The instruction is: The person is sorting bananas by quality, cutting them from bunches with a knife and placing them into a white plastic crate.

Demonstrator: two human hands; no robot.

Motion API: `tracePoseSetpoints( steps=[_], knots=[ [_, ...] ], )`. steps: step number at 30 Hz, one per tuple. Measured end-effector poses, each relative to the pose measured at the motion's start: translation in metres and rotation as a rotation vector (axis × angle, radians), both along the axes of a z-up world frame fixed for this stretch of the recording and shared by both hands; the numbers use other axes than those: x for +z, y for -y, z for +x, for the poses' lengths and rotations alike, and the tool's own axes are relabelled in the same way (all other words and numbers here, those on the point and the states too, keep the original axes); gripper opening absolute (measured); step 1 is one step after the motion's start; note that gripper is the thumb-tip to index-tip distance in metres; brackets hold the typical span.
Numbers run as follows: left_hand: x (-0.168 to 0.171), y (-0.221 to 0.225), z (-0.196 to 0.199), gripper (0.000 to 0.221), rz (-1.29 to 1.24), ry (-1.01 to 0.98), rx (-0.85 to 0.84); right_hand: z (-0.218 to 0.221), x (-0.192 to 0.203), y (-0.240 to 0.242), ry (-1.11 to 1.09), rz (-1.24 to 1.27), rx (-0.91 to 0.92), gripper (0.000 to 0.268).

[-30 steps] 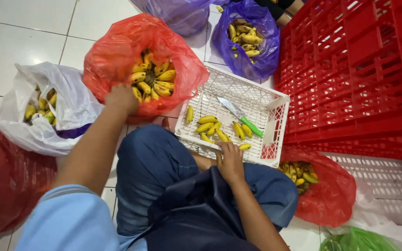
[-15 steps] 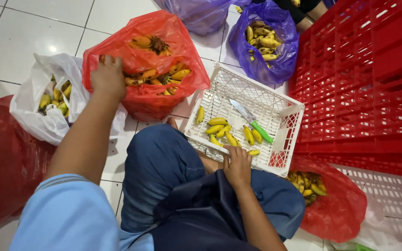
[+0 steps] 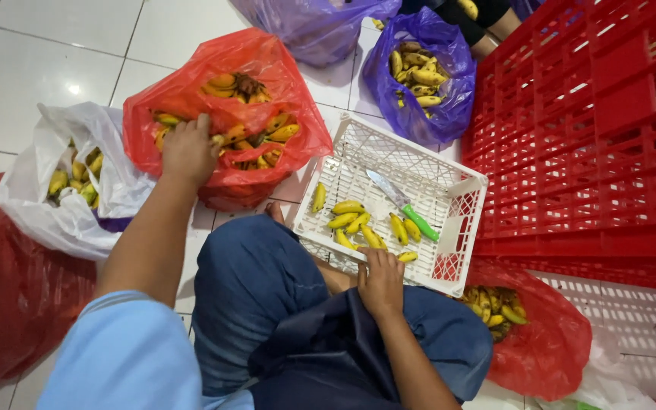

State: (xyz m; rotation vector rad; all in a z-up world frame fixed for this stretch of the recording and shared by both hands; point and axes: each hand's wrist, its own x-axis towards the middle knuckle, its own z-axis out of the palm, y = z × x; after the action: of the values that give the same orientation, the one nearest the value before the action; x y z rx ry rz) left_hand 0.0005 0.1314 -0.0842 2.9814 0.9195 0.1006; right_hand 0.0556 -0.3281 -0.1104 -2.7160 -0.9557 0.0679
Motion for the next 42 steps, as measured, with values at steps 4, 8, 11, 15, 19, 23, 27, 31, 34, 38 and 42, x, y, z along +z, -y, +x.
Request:
tracePoseSetpoints(
  steps=[4,8,11,15,19,23,27,31,34,38,42],
  knots=[
    [0.019,-0.001,-0.007,0.035,-0.496,0.413,0.168,0.002,-0.001,0.000,0.013,-0.001,0.007,0.032],
    [-0.024,-0.025,0.006,0.037,-1.120,0.940,0.270,-0.001,0.006,-0.003,0.026,0.015,0.008,0.032],
    [0.016,0.009,0.001,0.031,-1.542,1.152,0.306,0.000,0.004,-0.003,0.026,0.009,0.000,0.032],
    [0.056,0.054,-0.001,0.023,-1.949,1.202,0.103,0.000,0.002,-0.004,0.025,0.011,-0.007,0.031],
    [0.089,0.101,0.006,0.025,-2.083,1.096,-0.033,0.000,0.005,-0.004,-0.005,0.035,-0.009,0.032],
    [0.088,0.138,0.016,0.030,-2.205,1.020,-0.067,-0.002,0.011,-0.005,-0.038,0.045,-0.044,0.031],
    [0.090,0.174,0.016,0.039,-2.253,0.948,-0.152,0.006,0.005,0.000,-0.233,0.243,-0.085,0.031],
    [0.076,0.205,0.017,0.046,-2.184,0.772,-0.202,0.018,0.006,0.006,-0.717,0.817,-0.234,0.031],
    [0.056,0.234,0.020,0.041,-2.078,0.565,-0.203,0.008,0.038,0.002,-0.825,0.972,-0.188,0.040],
    [0.035,0.266,0.019,0.040,-2.005,0.262,-0.254,-0.010,0.051,0.004,-0.788,0.947,-0.224,0.052],
    [0.042,0.269,0.021,0.050,-1.788,0.117,-0.336,-0.011,0.040,0.029,-0.634,0.907,-0.385,0.045]
  ],
)
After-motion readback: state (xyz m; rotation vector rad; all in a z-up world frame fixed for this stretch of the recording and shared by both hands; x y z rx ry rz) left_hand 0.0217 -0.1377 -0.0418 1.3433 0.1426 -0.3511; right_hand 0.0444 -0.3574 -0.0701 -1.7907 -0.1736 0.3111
